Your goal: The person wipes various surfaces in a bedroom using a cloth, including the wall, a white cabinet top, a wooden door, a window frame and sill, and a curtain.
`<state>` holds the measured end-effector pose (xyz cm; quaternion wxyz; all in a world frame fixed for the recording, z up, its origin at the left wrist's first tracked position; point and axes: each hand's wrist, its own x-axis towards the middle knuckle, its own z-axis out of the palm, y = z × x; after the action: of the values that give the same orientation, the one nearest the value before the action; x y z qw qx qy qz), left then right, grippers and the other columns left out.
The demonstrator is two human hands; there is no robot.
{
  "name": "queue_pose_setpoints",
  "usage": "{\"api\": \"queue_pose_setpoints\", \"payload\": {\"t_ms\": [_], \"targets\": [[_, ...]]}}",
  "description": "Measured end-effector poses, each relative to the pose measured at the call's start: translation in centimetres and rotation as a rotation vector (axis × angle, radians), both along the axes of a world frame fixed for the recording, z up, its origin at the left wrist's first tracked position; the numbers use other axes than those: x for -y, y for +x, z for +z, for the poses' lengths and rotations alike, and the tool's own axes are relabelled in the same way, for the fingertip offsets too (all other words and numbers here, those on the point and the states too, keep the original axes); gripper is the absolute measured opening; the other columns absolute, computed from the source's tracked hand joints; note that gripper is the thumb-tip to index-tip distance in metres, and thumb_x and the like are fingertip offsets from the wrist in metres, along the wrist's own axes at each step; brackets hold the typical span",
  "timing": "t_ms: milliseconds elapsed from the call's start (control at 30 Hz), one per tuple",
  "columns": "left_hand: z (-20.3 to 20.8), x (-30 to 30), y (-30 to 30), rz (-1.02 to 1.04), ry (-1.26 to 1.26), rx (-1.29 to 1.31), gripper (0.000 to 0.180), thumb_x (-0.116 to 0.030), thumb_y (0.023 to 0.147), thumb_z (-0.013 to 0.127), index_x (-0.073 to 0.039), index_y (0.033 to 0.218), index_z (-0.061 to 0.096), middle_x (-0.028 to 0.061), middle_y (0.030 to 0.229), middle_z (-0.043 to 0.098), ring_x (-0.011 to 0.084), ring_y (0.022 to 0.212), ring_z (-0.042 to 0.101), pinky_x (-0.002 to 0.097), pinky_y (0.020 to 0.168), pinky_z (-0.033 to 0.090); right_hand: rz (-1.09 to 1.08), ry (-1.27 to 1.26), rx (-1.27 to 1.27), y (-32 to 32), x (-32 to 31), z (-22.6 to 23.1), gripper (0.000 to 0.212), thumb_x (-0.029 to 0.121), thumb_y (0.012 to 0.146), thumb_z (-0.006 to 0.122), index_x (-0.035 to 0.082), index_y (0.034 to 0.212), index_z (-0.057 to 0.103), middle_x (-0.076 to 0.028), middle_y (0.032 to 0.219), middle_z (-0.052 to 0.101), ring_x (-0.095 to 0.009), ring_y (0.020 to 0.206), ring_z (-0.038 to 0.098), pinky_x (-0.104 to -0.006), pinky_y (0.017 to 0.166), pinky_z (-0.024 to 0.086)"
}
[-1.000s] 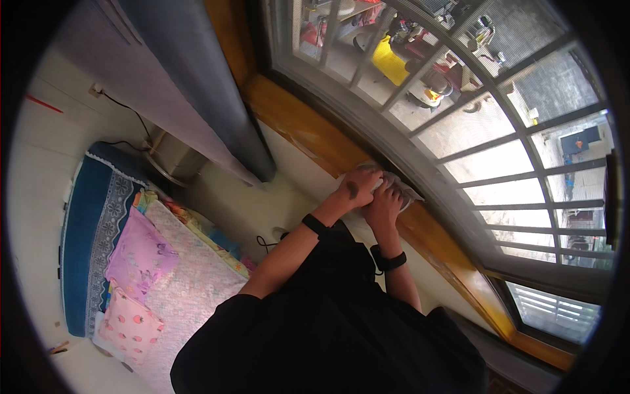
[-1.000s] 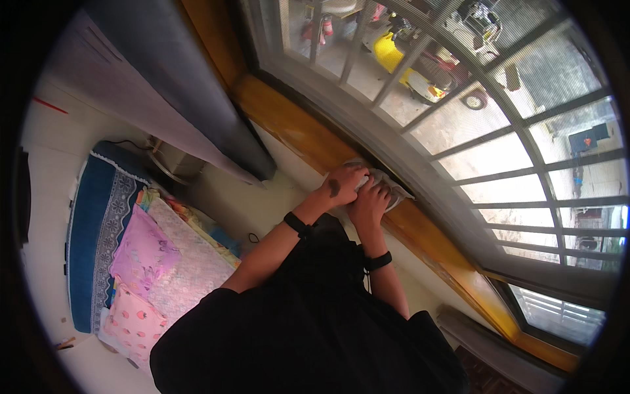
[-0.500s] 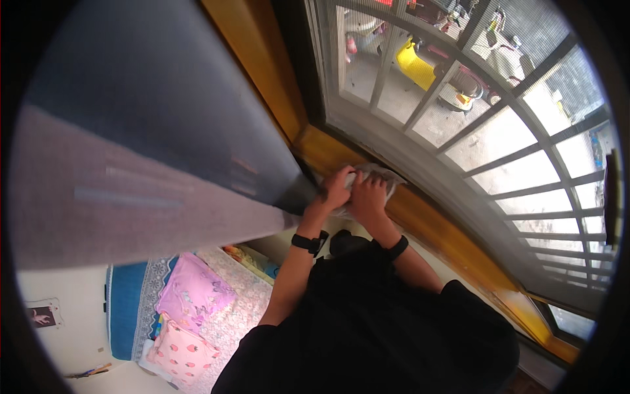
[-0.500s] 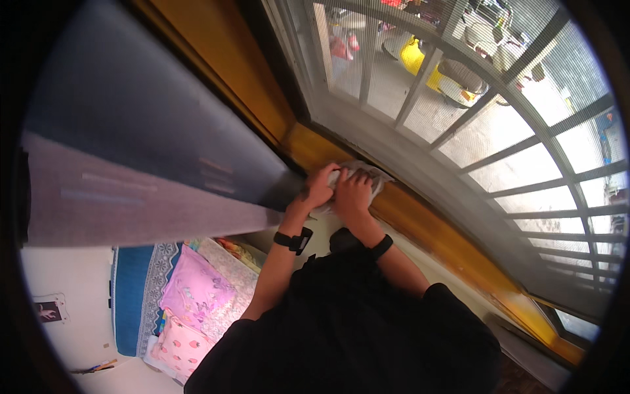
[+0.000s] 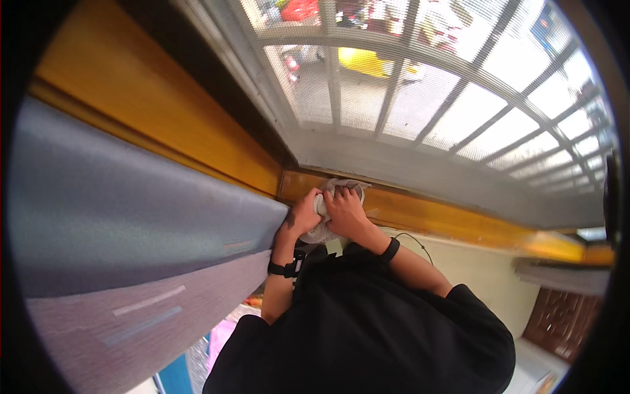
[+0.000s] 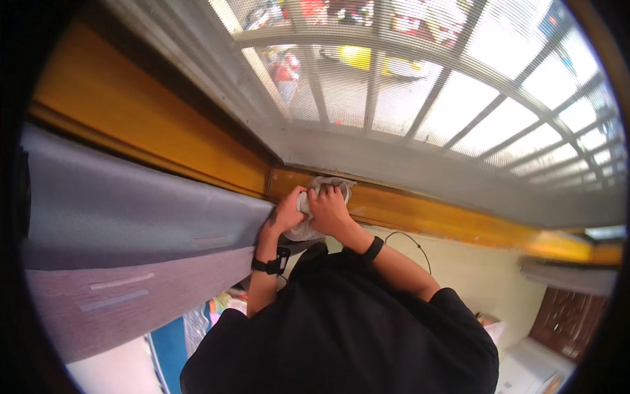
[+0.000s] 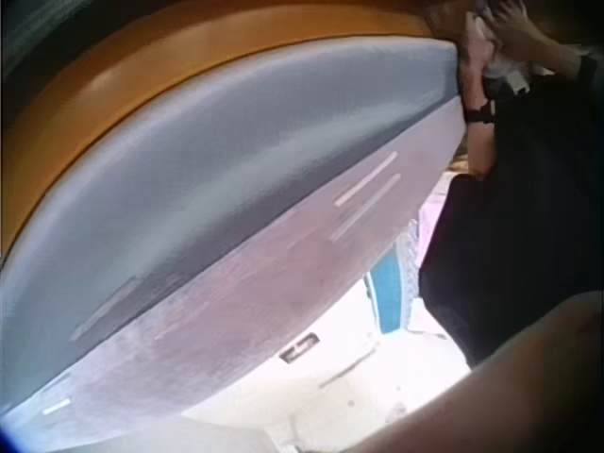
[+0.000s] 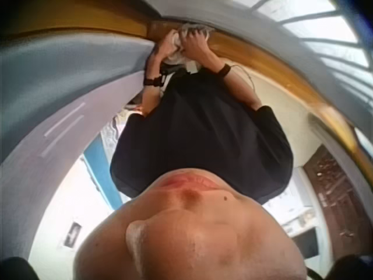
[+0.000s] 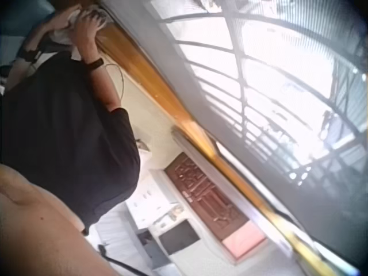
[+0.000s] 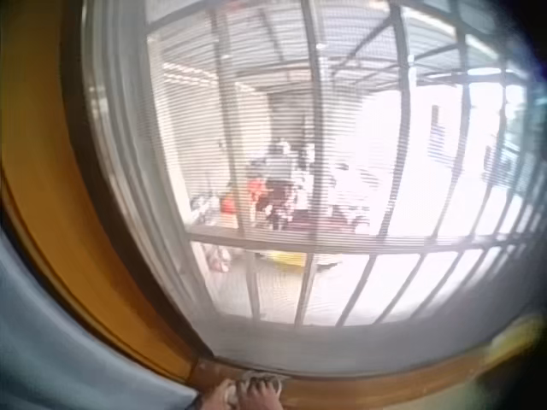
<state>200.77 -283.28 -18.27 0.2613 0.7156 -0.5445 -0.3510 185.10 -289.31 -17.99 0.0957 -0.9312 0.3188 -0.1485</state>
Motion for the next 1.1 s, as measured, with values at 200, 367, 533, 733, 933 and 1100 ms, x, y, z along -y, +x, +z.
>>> {"api": "queue_pose_setpoints", "payload": {"t_ms": [200,367,533,733,933,1100], "targets": [[-1.1,-0.3,2.0,-0.22,-0.083,-0.192,0.062,-0.003,0.071,0.072,-0.008,0.129,0.049,0.0167,0.112,0.065,0.0322,0.11,0.063,0.0386,0.092,0.049,-0.029,0.071,0.009,-0.6,0.2,-0.5,0.055,0.019,0.06,0.069,0.004,0.111,0.057,-0.021,0.091,0.064,-0.038,0.091,0.06,-0.0456,0.079,0.045],[-1.7,-0.5,2.3,-0.348,-0.21,-0.244,0.059,-0.001,0.076,0.067,-0.005,0.131,0.047,0.0154,0.118,0.061,0.0292,0.115,0.06,0.0388,0.098,0.046,-0.059,0.104,0.085,-0.9,0.4,-0.4,0.05,0.016,0.062,0.069,0.008,0.11,0.06,-0.015,0.09,0.065,-0.036,0.092,0.062,-0.0452,0.081,0.047],[4.7,-0.3,2.1,-0.494,-0.4,-0.176,0.063,-0.005,0.073,0.071,-0.003,0.131,0.048,0.0211,0.122,0.054,0.0404,0.118,0.051,0.0441,0.101,0.041,-0.11,0.108,0.124,-2.3,-1.6,6.9,0.06,0.013,0.058,0.072,0.008,0.116,0.058,-0.014,0.098,0.064,-0.036,0.1,0.06,-0.0437,0.088,0.048],[11.9,-0.8,0.7,-0.508,-1.031,-0.131,0.071,-0.003,0.07,0.077,-0.009,0.134,0.048,0.0225,0.131,0.049,0.0445,0.12,0.047,0.0542,0.102,0.039,-0.097,-0.3,0.278,-4.8,-3.8,19.6,0.065,0.01,0.058,0.071,0.014,0.122,0.059,-0.009,0.11,0.061,-0.032,0.106,0.058,-0.0431,0.094,0.046],[12.3,5.1,-4.4,0.166,-1.494,0.068,0.071,-0.019,0.088,0.073,-0.01,0.145,0.032,0.028,0.148,0.032,0.046,0.138,0.032,0.0608,0.107,0.032,0.043,-0.809,0.406,-4.9,1.0,23.7,0.04,0.012,0.075,0.064,0.022,0.113,0.068,-0.007,0.13,0.06,-0.029,0.117,0.056,-0.0428,0.098,0.044],[15.1,7.2,-9.7,0.112,-1.401,0.099,0.069,-0.014,0.086,0.073,-0.006,0.143,0.035,0.0284,0.155,0.021,0.047,0.142,0.026,0.0615,0.112,0.025,0.02,-0.776,0.48,-9.0,4.1,23.8,0.038,0.011,0.073,0.064,0.021,0.109,0.07,-0.006,0.128,0.06,-0.029,0.117,0.056,-0.044,0.096,0.045]]}}
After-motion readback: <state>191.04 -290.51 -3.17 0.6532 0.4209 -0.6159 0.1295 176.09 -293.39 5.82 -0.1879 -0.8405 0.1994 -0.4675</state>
